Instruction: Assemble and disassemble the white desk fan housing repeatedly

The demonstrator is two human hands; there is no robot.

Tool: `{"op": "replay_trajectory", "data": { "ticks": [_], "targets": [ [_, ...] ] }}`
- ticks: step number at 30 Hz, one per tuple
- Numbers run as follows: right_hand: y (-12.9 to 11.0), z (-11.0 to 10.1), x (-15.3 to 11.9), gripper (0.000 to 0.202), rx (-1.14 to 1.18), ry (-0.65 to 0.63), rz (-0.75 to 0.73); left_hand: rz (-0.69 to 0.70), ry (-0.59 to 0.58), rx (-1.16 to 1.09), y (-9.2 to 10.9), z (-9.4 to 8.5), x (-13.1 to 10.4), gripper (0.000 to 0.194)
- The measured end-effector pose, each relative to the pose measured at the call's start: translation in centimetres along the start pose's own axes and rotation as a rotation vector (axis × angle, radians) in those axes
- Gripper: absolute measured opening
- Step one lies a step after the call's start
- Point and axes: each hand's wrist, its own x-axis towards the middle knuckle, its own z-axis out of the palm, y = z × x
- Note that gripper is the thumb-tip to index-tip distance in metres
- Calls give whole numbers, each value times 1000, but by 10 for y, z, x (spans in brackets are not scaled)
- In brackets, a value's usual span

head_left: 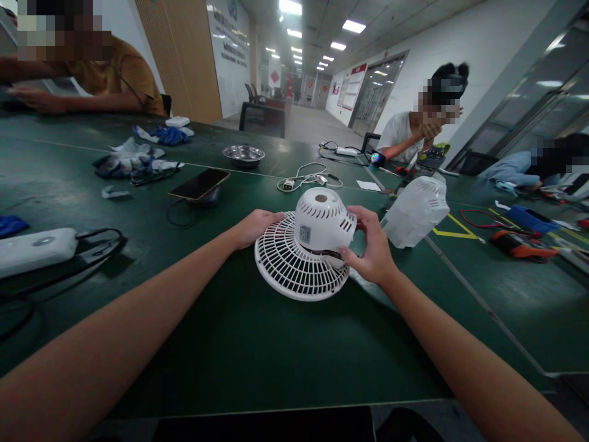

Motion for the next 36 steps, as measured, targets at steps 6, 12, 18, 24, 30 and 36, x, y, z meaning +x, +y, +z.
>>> {"op": "replay_trajectory", "data": {
  "ticks": [6,12,18,24,30,36],
  "targets": [
    [3,-4,-3,70,-56,-5,16,-15,8,-22,0,0,1,24],
    [22,-7,-4,66,100,-86,82,2,-24,-44,-6,-5,7,26],
    [20,-6,-3,65,104,-112,48,-1,-4,-52,-5,-3,6,24],
    [16,-9,-1,86,89,-137,28,-5,-10,-66,-4,-1,4,22],
    [15,-11,0,90,-48,-105,-82,4,-18,-41,-6,-4,6,25],
    [8,-9,-1,97,-66,-104,-37,8,-22,-65,-8,-4,8,25]
  ]
}}
